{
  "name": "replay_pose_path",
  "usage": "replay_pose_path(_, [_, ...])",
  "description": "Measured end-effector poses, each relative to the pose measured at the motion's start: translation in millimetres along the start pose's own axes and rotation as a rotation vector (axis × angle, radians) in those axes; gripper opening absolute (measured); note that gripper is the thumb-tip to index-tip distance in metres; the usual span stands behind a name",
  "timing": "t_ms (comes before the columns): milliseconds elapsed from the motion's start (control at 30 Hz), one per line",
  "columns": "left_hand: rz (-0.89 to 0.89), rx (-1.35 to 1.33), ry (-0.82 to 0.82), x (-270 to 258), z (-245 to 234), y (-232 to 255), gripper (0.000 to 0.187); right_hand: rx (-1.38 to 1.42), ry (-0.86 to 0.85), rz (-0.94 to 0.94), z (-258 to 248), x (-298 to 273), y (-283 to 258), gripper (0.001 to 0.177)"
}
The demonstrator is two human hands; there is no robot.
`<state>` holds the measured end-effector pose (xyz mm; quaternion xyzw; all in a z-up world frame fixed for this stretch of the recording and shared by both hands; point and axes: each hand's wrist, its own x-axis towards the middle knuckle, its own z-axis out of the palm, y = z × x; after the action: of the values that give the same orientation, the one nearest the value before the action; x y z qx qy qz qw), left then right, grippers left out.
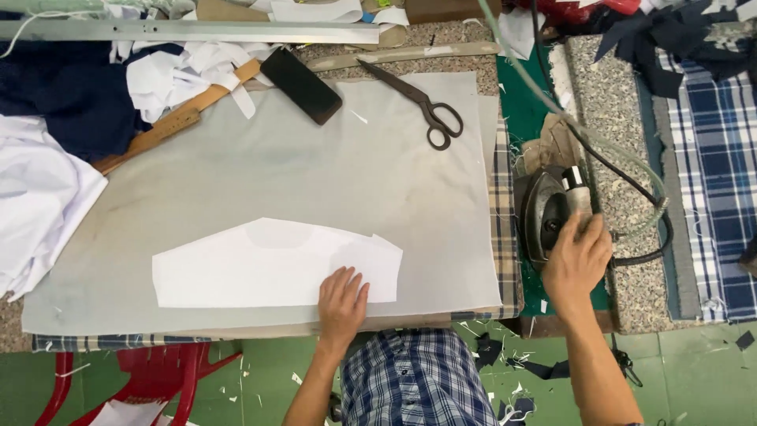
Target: The person irons a white fabric piece on a work table, then uses shears to trim its edges. They repeat this process with a second white fabric piece, ironing it flat and cutting along the edges to shape it.
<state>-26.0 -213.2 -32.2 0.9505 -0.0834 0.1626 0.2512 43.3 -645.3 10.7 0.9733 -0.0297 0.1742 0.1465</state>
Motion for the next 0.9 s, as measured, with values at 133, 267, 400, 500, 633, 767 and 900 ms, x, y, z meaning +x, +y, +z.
replay_pose_path(133, [0.050, 0.010, -0.015, -15, 22, 14, 0.020, 0.405, 0.186, -0.180, 4, 44, -69, 0.048])
replay_pose_path(267, [-0.024, 0.031, 0.014, -17, 14, 29, 0.018, 0.643, 0.116, -0.363, 28, 122, -146, 0.032])
replay_pose_path(400, [-0.098, 0.015, 0.011, -19, -1, 39, 0.015, 0.451, -0.004, -0.389, 92, 176, -184, 0.048])
replay_pose_path(500, [-0.114, -0.030, -0.054, -18, -1, 47, 0.016, 0.258, -0.038, -0.413, 108, 197, -188, 0.055])
replay_pose_path(633, [-0.123, -0.005, -0.086, -22, 20, 51, 0.030, 0.126, -0.230, -0.432, 164, 201, -181, 0.098])
replay_pose_path(767, [-0.163, 0.010, -0.106, -9, 27, 43, 0.037, 0.532, -0.470, -0.176, 67, 177, -177, 0.085])
replay_pose_path(900, [-0.226, 0.042, -0.242, 4, 25, 35, 0.032, 0.831, -0.853, 0.175, -59, 147, -162, 0.076])
